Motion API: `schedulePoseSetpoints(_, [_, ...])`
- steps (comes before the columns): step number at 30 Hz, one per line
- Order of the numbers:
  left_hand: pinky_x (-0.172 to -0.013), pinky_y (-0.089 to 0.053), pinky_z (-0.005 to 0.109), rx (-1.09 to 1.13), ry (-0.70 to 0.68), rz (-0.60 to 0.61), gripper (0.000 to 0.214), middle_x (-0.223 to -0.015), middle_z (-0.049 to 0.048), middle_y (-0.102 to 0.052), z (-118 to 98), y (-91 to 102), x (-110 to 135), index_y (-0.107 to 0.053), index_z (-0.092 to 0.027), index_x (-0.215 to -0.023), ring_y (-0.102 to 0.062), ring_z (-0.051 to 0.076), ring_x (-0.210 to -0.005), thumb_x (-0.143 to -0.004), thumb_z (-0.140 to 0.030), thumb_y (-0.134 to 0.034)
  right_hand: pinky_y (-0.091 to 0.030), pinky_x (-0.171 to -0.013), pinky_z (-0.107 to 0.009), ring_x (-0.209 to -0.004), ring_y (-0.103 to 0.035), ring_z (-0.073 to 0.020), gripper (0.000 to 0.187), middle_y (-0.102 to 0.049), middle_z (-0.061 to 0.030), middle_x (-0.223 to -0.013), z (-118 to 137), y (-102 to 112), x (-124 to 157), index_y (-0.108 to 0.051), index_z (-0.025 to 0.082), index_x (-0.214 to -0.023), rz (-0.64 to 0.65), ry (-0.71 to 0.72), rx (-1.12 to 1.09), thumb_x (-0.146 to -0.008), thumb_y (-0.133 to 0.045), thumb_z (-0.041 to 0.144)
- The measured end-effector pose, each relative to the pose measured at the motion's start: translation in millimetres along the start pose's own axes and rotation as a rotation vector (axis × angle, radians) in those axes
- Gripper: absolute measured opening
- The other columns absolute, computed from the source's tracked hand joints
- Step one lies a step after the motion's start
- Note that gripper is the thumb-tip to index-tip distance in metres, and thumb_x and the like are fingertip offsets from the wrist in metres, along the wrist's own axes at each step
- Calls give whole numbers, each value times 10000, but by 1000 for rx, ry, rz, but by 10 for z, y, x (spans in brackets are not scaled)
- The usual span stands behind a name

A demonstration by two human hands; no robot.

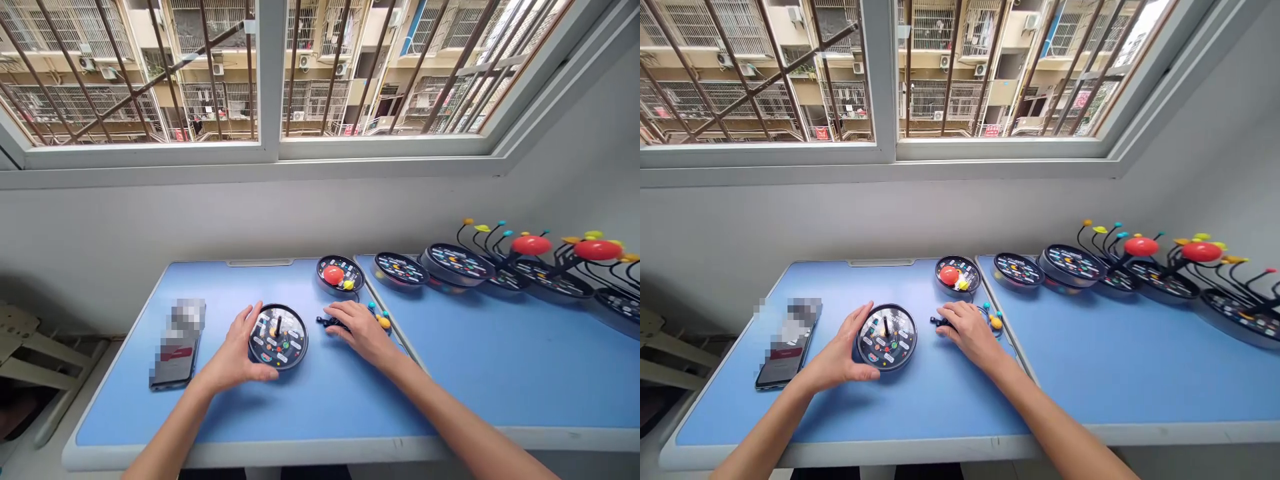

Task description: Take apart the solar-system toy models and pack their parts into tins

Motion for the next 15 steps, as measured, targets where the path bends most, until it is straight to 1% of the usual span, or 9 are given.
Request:
schedulePoseSetpoints(3, [-1076, -196, 513, 9, -22, -23, 1197, -1491, 185, -61, 70, -108, 97, -12, -213, -1434, -62, 344, -1369, -538, -466, -765, -449, -755, -412, -878, -572, -250, 213, -650, -126, -964, 124, 111, -16, -616, 159, -998, -165, -20, -72, -891, -474, 276])
schedulePoseSetpoints(5, [-1077, -173, 529, 1, -35, -62, 1236, -1490, 193, -35, 110, -189, 127, 38, -221, -1429, -37, 348, -1370, -531, -474, -772, -454, -771, -400, -875, -572, -236, 190, -654, -115, -942, 284, 149, -67, -618, 166, -974, -224, -23, -177, -893, -469, 251])
schedulePoseSetpoints(7, [-1078, -152, 540, -24, -52, -111, 1266, -1484, 199, -43, 132, -248, 131, 65, -227, -1425, -36, 352, -1369, -517, -484, -779, -465, -779, -365, -874, -574, -214, 143, -661, -91, -930, 486, 105, -170, -615, 180, -961, -188, -6, -310, -874, -506, 214])
schedulePoseSetpoints(10, [-1075, -165, 540, -59, -77, -192, 1299, -1467, 200, -104, 139, -272, 118, 79, -233, -1421, -82, 358, -1363, -492, -492, -790, -473, -766, -323, -851, -577, -189, 115, -668, -62, -910, 754, -61, -361, -617, 193, -924, -51, 30, -430, -814, -592, 170])
schedulePoseSetpoints(13, [-1061, -199, 549, -52, -102, -230, 1333, -1453, 202, -141, 139, -272, 95, 100, -244, -1416, -133, 370, -1350, -468, -482, -806, -472, -747, -295, -819, -579, -175, 82, -669, -40, -856, 866, -243, -498, -632, 191, -811, 51, 49, -476, -763, -640, 126])
schedulePoseSetpoints(15, [-1047, -219, 564, -28, -120, -253, 1357, -1443, 200, -166, 137, -264, 79, 109, -258, -1414, -174, 382, -1335, -448, -462, -822, -470, -730, -281, -797, -578, -170, 91, -667, -33, -825, 867, -320, -539, -634, 189, -740, 54, 52, -504, -749, -646, 99])
Point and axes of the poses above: each hand's wrist, its own x-axis away from the middle knuckle, its own y-axis out of the back of the hand, z = x × y, the point moved 8 cm from there along -x, towards the middle knuckle
